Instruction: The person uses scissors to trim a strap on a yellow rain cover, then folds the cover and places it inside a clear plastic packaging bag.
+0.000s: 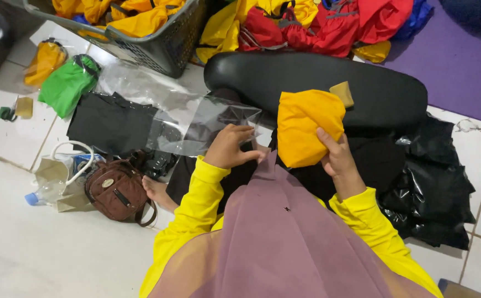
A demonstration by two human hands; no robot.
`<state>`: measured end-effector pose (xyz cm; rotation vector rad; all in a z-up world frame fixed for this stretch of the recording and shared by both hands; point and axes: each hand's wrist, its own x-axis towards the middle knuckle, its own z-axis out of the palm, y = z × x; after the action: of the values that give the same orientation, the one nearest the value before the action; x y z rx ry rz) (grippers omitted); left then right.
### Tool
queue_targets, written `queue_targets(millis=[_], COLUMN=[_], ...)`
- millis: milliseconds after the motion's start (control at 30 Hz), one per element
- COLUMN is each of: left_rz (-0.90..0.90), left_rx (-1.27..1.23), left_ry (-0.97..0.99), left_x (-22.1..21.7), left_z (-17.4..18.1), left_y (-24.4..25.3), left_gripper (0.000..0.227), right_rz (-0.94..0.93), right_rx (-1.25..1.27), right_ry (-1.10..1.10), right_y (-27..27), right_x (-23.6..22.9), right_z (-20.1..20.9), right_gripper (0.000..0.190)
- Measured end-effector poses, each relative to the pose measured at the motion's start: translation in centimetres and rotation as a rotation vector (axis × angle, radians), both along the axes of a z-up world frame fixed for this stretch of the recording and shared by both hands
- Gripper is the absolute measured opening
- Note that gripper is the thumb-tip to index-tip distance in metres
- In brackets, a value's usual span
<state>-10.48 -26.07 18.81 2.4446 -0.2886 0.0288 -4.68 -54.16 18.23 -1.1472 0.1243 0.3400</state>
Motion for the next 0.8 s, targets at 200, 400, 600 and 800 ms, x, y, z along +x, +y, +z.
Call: queue_targets(millis=[200,400,600,800], left_rz=[0.371,0.408,0.439,0.428], left_rx=[-0.001,0.037,0.025,-0.009], left_ry=[0.058,-0.213,-0.181,-0.090], left_x=[-0.8,-2.0,-2.6,-2.8], left_z=[-4.4,-5.0,-9.2,-9.5], left_y=[-2.1,-2.9,-2.1,-0.2], left_gripper=[0.028,0.023,0.013,0.030], right_rz=[-0.010,0.009,0.055,0.170], right_rx=[0.094,0.019,-0.227,-0.497], right_ry=[0.018,-0.021,-0.163,-0.373], right_y=[1.4,2.0,4.4,6.7], right_x=[-2.2,-2.8,-4.0,-5.2], right_z=[2.7,-0.4,0.5,2.7], right_gripper=[0.033,0.028,0.040,0.059])
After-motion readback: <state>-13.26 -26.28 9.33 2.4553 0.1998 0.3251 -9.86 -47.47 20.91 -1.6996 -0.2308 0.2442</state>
